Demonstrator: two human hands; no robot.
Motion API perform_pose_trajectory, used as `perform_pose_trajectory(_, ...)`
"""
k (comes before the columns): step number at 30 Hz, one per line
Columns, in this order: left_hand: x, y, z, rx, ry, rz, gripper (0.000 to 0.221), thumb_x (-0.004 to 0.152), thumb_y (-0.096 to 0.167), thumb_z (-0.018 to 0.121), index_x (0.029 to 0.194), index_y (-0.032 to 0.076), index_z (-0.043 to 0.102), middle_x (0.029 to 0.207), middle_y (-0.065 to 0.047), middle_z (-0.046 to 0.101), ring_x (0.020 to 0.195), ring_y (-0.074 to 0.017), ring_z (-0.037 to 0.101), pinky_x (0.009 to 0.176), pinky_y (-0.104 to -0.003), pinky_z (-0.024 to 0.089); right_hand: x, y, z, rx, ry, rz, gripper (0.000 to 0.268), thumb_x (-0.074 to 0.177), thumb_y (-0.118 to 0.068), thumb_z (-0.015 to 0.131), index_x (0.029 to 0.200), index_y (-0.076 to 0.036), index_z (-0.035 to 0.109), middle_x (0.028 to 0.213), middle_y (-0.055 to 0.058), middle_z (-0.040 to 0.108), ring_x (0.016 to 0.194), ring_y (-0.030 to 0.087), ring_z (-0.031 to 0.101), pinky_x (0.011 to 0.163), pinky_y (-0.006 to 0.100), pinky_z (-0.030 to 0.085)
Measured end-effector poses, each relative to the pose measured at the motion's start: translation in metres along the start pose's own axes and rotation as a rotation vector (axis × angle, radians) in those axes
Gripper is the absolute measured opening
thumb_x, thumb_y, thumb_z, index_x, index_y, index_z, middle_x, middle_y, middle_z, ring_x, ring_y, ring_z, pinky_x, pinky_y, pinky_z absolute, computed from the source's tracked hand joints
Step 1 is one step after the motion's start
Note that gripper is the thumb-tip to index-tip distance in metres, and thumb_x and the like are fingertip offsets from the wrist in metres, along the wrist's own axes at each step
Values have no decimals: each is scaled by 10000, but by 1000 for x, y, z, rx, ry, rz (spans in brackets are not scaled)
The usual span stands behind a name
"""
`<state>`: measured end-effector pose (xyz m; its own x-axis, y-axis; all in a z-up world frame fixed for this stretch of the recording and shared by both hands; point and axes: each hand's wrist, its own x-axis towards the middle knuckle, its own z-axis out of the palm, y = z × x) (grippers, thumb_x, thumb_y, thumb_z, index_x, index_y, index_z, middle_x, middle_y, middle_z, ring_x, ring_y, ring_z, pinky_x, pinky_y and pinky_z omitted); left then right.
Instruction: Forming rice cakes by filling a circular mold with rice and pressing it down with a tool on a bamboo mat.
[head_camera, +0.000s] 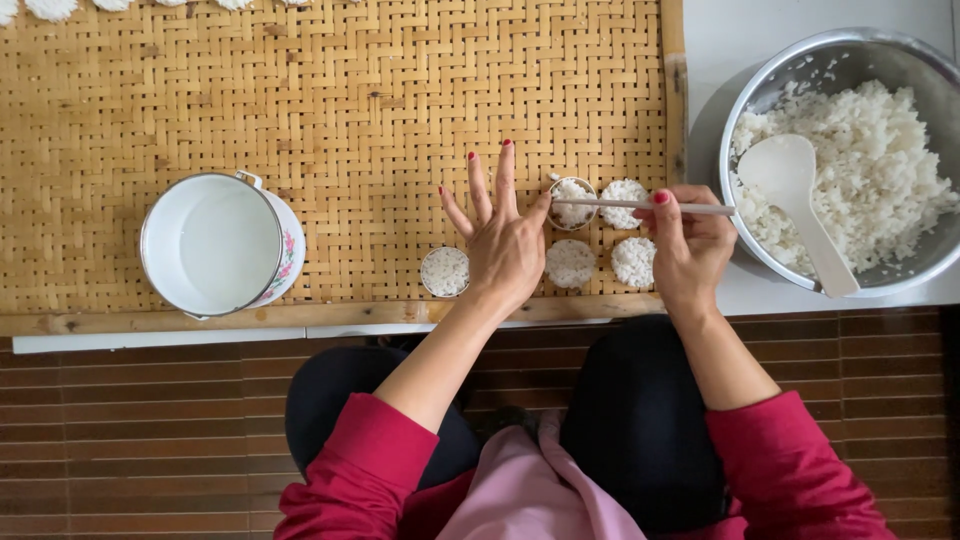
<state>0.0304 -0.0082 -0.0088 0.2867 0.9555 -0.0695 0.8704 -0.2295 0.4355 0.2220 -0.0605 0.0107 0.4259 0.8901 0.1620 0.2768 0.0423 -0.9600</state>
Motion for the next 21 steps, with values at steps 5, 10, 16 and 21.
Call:
perform_pose_trajectory(5, -1, 0, 0, 20, 3, -13, 270, 970, 123, 619, 1178, 232, 753, 1713, -99, -28, 1546, -442, -148, 1107, -735, -217, 1, -4, 3, -10, 11, -14, 188, 1140, -120, 622, 1010, 7, 669, 817, 203, 713, 667, 161, 620, 583, 257, 498)
perform_pose_trajectory(10, 1, 1, 0, 18, -1, -10, 272, 966, 117, 627, 1186, 221, 749, 1711, -109, -15, 1545, -448, -139, 1103, -740, -217, 2, 0, 3, 7, 7, -1, 193, 1125, -135, 642, 984, -5, 667, 793, 178, 718, 662, 123, 612, 580, 240, 493)
perform_pose_trajectory(16, 3, 2, 4, -4, 35, 5, 272, 973, 104, 604, 1167, 219, 755, 1710, -116, 2, 1548, -447, -130, 1106, -740, -212, 5, 0, 3, -116, -50, -49, 148, 1151, -72, 602, 1042, 8, 665, 880, 260, 709, 675, 233, 606, 551, 291, 460)
perform_pose_trajectory(21, 19, -7, 15, -31, 96, -18, 264, 966, 106, 612, 1151, 228, 755, 1694, -139, 52, 1541, -476, -79, 1129, -774, -133, 25, 9, 2, -81, 0, -30, 146, 1190, -105, 530, 1107, -28, 623, 954, 202, 717, 749, 195, 620, 603, 250, 492)
